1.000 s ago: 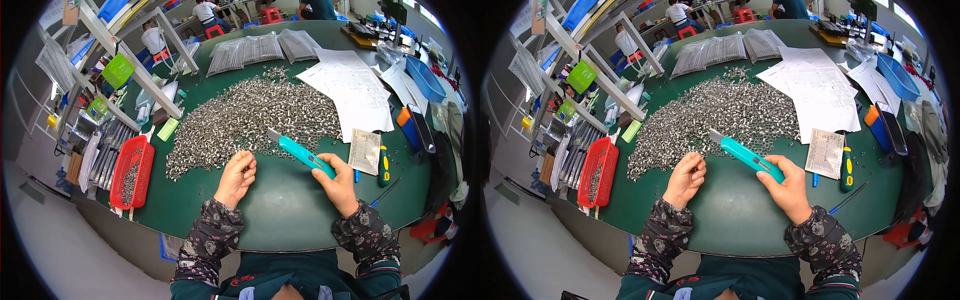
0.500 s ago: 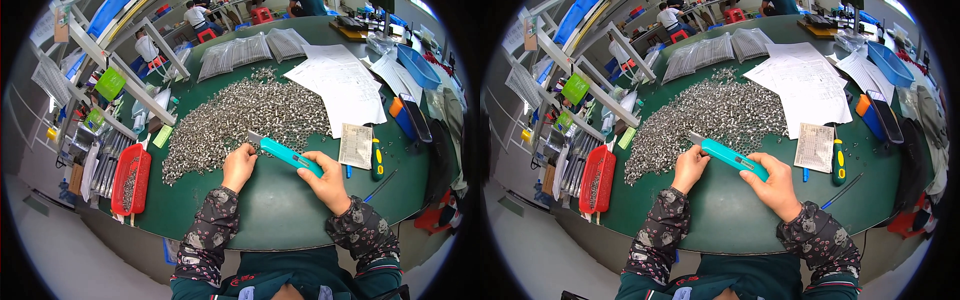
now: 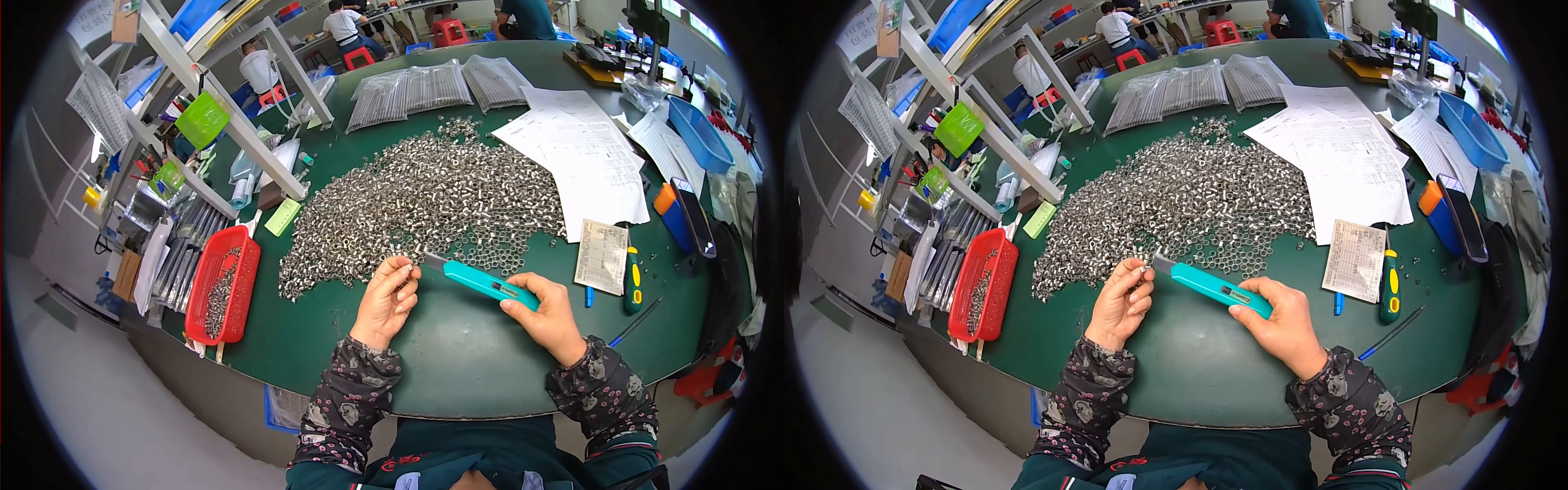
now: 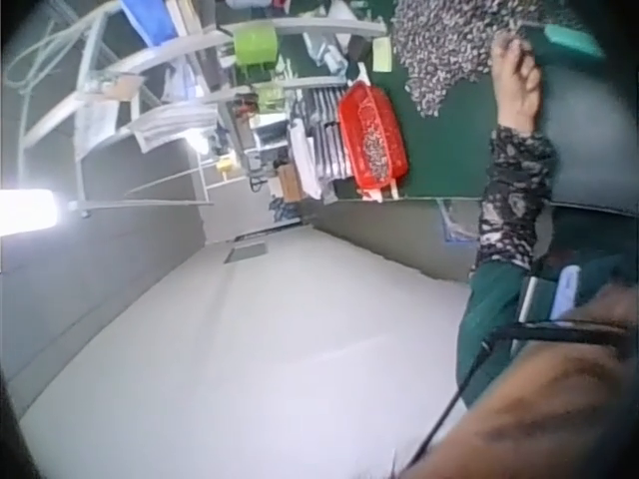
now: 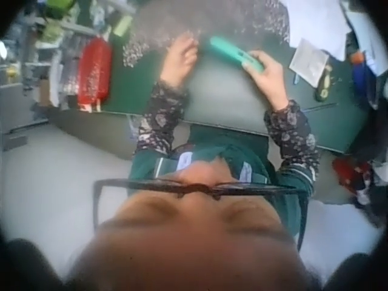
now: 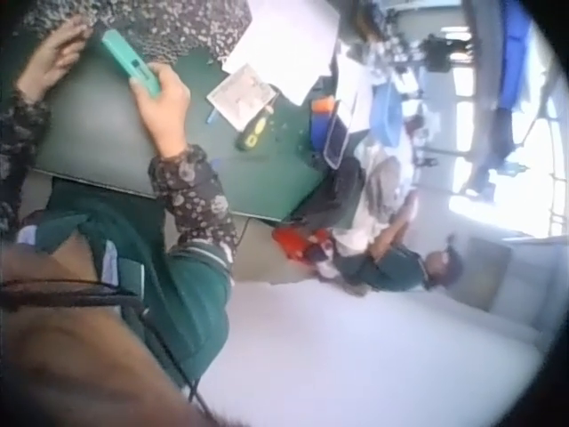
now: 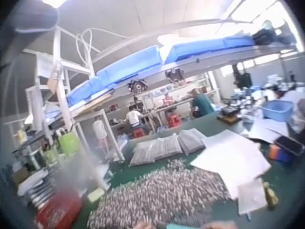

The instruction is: Trimming excess material from small metal components using a utility knife.

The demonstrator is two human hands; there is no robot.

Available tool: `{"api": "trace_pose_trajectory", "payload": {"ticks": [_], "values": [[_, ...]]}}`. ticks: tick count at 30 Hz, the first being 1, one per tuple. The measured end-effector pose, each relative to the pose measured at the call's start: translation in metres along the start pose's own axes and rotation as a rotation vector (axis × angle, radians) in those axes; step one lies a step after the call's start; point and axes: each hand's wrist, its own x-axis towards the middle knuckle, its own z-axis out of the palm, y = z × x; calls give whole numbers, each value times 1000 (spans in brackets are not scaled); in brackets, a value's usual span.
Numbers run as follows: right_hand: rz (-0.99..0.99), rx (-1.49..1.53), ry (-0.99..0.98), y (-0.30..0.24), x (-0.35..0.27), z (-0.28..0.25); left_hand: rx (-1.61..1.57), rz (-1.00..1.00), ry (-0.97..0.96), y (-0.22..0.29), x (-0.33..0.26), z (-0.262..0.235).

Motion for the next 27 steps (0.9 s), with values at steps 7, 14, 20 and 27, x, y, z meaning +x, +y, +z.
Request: {"api": "trace_pose_trajectory", "payload": {"ticks": [7, 14, 20, 27], "values": [[72, -8, -135, 2, 1, 4, 63, 43, -54, 0, 1, -7], [32, -12, -148, 5, 0, 3, 83, 42, -43, -3, 0, -1], [84, 1, -205, 3, 1, 3, 85, 35, -53, -6, 1, -9], [-17, -178, -91, 7, -3, 6, 129, 37, -15, -9, 0, -5]]}}
